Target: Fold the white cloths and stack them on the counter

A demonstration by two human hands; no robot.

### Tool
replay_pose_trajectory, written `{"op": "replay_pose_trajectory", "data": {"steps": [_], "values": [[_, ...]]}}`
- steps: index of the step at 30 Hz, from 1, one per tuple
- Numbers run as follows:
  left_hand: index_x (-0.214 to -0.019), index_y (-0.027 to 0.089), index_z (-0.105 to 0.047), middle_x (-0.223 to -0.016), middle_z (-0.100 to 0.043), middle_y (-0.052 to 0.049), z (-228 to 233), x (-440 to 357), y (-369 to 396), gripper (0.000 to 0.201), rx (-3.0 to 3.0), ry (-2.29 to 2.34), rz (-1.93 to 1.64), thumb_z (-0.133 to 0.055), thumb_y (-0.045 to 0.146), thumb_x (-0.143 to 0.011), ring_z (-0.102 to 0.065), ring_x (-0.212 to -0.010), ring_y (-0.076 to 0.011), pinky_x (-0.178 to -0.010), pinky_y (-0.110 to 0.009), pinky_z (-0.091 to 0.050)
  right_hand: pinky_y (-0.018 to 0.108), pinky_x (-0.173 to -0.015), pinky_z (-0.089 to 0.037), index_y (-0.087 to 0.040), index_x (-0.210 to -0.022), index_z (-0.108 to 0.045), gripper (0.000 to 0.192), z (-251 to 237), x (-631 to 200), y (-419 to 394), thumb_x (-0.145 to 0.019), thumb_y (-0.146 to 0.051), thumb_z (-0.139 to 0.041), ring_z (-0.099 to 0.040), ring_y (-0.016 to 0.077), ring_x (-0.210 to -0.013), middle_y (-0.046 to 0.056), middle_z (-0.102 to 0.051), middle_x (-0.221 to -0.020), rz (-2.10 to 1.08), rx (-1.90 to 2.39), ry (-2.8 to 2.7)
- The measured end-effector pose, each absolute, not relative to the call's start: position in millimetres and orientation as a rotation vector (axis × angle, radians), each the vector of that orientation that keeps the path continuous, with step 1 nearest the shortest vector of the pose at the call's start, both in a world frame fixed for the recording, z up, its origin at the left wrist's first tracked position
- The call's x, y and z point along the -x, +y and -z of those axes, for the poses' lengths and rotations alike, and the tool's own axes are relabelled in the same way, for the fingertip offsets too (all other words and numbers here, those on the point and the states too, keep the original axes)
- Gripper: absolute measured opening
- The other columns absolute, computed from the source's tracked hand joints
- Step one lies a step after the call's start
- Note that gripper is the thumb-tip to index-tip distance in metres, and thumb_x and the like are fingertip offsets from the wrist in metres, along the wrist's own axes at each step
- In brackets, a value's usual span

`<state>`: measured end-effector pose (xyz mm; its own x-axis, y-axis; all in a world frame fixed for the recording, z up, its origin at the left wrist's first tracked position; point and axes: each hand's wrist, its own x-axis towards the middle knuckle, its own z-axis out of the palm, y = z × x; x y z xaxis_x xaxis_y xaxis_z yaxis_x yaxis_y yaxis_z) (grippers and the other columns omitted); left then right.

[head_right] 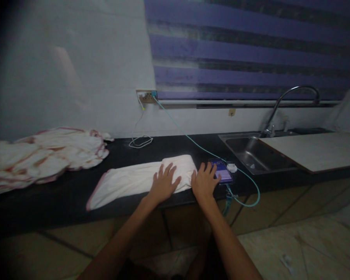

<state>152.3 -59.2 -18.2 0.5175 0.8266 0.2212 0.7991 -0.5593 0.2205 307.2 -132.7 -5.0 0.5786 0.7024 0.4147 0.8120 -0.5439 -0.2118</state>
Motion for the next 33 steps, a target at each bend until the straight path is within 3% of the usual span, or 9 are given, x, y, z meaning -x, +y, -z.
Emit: {"op": "replay_pose_trajectory", "data": {"steps": [13,18,24,33], "values": [[-0.161,0.022,-0.040,-0.175,-0.023,-0.006,14,-152,-63,0.068,-2.641,1.425,-0.455,-0.029,0.058,-0.104,-0.012,-0.161,-0.0422,-0.124,-0.069,-0.026,0.063,-0.109,-0.037,-0.014,-0.149,-0.048,0.054,7,-313,-132,-0.103,-0.042,-0.042,-0.032,0.0395,-0.147,0.024,-0.043,-0.156,0.332,2.405,-1.294],[-0.161,0.023,-0.040,-0.174,-0.024,-0.006,17,-153,-61,0.068,-2.646,1.430,-0.477,-0.029,0.059,-0.104,-0.011,-0.161,-0.0416,-0.124,-0.069,-0.026,0.064,-0.118,-0.025,-0.013,-0.148,-0.048,0.053,5,-318,-126,-0.102,-0.038,-0.042,-0.025,0.0383,-0.152,0.023,-0.045,-0.155,0.401,2.338,-1.384],[-0.161,0.024,-0.041,-0.174,-0.026,-0.006,18,-153,-62,0.068,-2.647,1.434,-0.490,-0.030,0.059,-0.104,-0.012,-0.161,-0.0404,-0.124,-0.068,-0.027,0.063,-0.107,-0.037,-0.014,-0.147,-0.050,0.052,5,-310,-134,-0.102,-0.038,-0.042,-0.032,0.0411,-0.145,0.025,-0.045,-0.154,0.432,2.406,-1.205],[-0.161,0.024,-0.042,-0.174,-0.024,-0.004,12,-152,-66,0.066,-2.623,1.435,-0.472,-0.033,0.057,-0.104,-0.010,-0.162,-0.0405,-0.126,-0.067,-0.025,0.063,-0.104,-0.037,-0.014,-0.146,-0.051,0.051,9,-305,-143,-0.103,-0.039,-0.041,-0.033,0.0415,-0.144,0.025,-0.046,-0.153,0.436,2.433,-1.187]]}}
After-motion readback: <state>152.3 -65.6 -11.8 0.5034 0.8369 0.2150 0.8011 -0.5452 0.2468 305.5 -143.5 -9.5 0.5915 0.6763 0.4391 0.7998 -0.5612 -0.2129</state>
